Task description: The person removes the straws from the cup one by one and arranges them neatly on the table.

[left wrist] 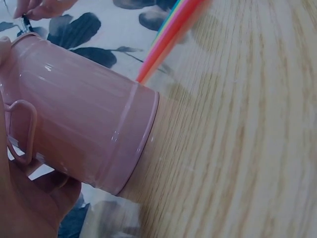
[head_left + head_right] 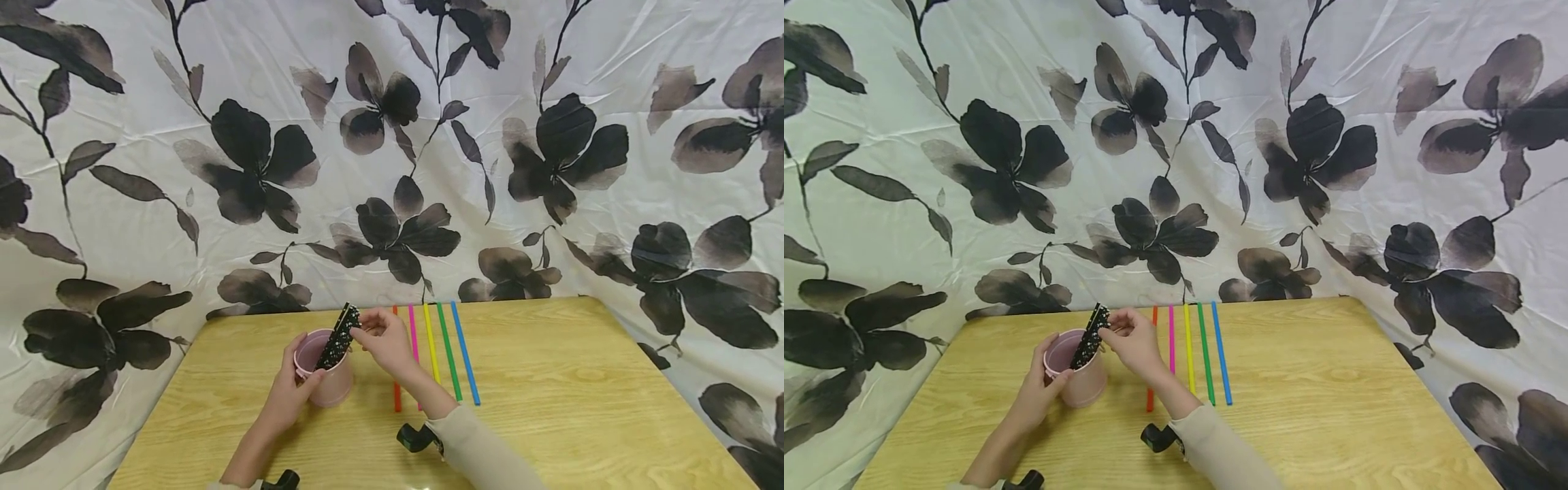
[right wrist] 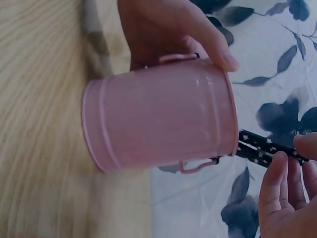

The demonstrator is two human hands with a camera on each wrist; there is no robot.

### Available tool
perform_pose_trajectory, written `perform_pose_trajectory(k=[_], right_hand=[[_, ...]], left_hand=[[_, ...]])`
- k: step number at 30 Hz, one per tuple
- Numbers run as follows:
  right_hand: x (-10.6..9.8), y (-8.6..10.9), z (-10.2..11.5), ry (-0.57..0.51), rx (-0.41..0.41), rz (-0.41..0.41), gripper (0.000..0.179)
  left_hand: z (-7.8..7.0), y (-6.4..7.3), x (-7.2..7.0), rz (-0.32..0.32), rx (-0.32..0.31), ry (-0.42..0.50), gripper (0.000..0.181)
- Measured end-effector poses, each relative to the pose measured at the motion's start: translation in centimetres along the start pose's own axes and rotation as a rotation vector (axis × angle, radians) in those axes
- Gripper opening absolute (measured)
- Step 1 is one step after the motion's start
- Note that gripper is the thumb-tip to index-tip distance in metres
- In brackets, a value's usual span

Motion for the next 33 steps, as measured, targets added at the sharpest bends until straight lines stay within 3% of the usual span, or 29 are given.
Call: perform_pose_trajectory(k=[6, 11, 18, 21, 27, 33], right_hand=[[0.5, 0.5, 0.0, -0.031, 0.038, -0.054, 0.025], [0.9, 0.3, 0.1, -0.028, -0.002, -0.106, 0.024], [1.1, -0.1, -0.1, -0.040, -0.012, -0.160, 0.018], [1.3, -0.1, -0.4, -0.075, 0.006, -0.157, 0.020], [1.7, 0.0, -1.1, -0.118, 0.068, -0.146, 0.024], [2.2, 0.2, -1.6, -0.090, 0.069, -0.104, 0.018]], left_hand=[[0.4, 0.3, 0.1, 0.010, -0.011, -0.005, 0.072], [0.4, 0.3, 0.1, -0.002, -0.004, 0.011, 0.072], [-4.0, 0.5, -0.5, 0.012, 0.011, 0.015, 0.070], [-3.3, 0.4, -0.5, 0.008, 0.014, 0.024, 0.070], [-0.1, 0.1, -0.1, -0.007, 0.011, 0.026, 0.074], [0.2, -0.1, -0.1, 0.005, 0.042, 0.033, 0.075]])
Point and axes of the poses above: each hand's wrist, its own y-axis away from the middle knuckle, its own x-axis out of the palm, z = x × y, the point moved 5 cm from there along -y, towards the middle knuckle, and after that the axes turned 1 degree about x, right-handed, at the moved point
